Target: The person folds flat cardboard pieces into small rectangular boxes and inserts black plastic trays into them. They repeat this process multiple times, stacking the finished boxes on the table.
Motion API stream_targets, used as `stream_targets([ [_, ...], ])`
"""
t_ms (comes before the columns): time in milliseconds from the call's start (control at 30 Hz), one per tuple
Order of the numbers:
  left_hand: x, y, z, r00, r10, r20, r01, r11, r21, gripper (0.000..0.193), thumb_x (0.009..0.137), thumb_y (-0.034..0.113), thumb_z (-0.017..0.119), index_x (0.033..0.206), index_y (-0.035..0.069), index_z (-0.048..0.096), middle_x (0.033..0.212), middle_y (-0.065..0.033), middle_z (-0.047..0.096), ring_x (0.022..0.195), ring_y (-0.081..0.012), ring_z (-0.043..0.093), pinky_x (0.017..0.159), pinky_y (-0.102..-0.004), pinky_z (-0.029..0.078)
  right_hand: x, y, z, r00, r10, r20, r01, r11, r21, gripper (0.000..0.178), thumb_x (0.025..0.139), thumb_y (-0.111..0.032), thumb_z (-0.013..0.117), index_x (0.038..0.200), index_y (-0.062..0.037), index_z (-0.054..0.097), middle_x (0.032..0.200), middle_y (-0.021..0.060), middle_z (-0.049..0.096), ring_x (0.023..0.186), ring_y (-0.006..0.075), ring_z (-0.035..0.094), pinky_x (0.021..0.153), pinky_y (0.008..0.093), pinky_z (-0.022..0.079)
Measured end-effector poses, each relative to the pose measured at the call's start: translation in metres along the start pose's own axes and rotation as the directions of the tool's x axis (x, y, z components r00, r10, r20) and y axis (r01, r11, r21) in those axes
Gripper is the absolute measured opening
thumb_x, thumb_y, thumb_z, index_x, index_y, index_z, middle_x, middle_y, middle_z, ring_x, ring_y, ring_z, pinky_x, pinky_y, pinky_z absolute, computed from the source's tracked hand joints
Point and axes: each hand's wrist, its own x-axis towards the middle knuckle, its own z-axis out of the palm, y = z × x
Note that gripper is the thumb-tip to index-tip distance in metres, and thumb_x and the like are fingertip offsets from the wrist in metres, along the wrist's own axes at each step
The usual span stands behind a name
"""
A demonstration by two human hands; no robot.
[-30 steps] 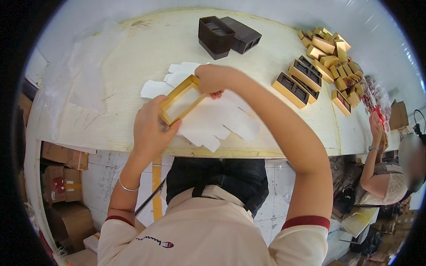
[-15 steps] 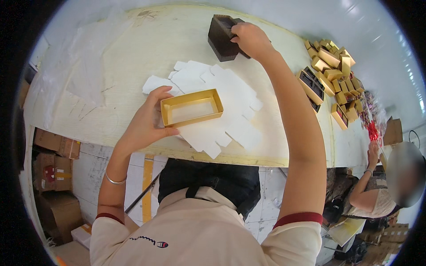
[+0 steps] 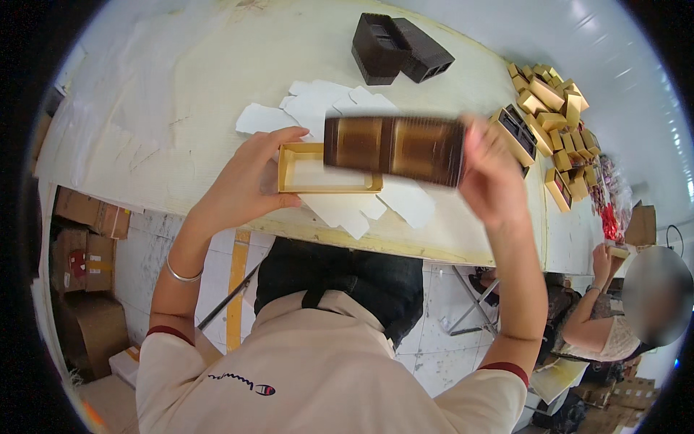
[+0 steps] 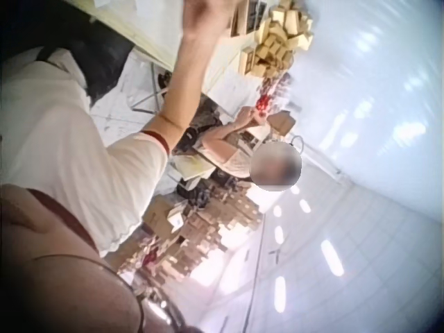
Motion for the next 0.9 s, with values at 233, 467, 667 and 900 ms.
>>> stream_targets([
  [233,0.007,0.009,0.003,0.998,-0.009,0.069,0.006,0.999,0.042,0.08,0.068,0.011,0.08,0.138,0.014,0.041,0.125,-0.0095,0.053,0.112,-0.0287,0.049,0.099,-0.0378,0.041,-0.018,0.046,-0.002,0.921,0.375,-0.108,-0.353,0.919,0.174,0.031,0.096,-0.03,0.055,0.092,0.0003,0.061,0.077,0.0061,0.065,0.055,0.0086,0.056,0.053,0.0196,0.047],
  [467,0.013,0.013,0.006,0.996,-0.003,0.09,-0.003,0.998,0.065,0.076,0.07,0.014,0.079,0.137,0.014,0.044,0.128,-0.0098,0.053,0.111,-0.0301,0.05,0.098,-0.0397,0.041,-0.005,0.052,0.013,0.898,0.437,-0.051,-0.433,0.899,0.069,0.03,0.097,-0.03,0.055,0.092,-0.0002,0.06,0.075,0.005,0.065,0.052,0.0072,0.053,0.05,0.0201,0.045],
  [667,0.017,0.013,0.006,0.995,0.044,0.095,-0.069,0.955,0.287,0.072,0.072,0.017,0.078,0.136,0.012,0.045,0.132,-0.0103,0.05,0.115,-0.0294,0.046,0.098,-0.0379,0.043,-0.001,0.052,0.004,0.995,0.1,0.028,-0.073,0.863,-0.5,0.02,0.092,-0.015,0.061,0.107,-0.0021,0.061,0.085,0.0066,0.064,0.066,0.009,0.055,0.058,0.0223,0.045],
  [900,0.02,0.016,0.017,0.999,0.018,0.044,-0.03,0.956,0.291,0.079,0.071,0.022,0.079,0.14,0.012,0.041,0.142,-0.0109,0.04,0.123,-0.0302,0.043,0.101,-0.0397,0.041,-0.001,0.032,0.008,0.894,0.076,0.442,0.31,0.608,-0.731,0.029,0.086,-0.01,0.065,0.113,0.0003,0.063,0.088,0.0088,0.065,0.077,0.0179,0.06,0.072,0.029,0.05],
])
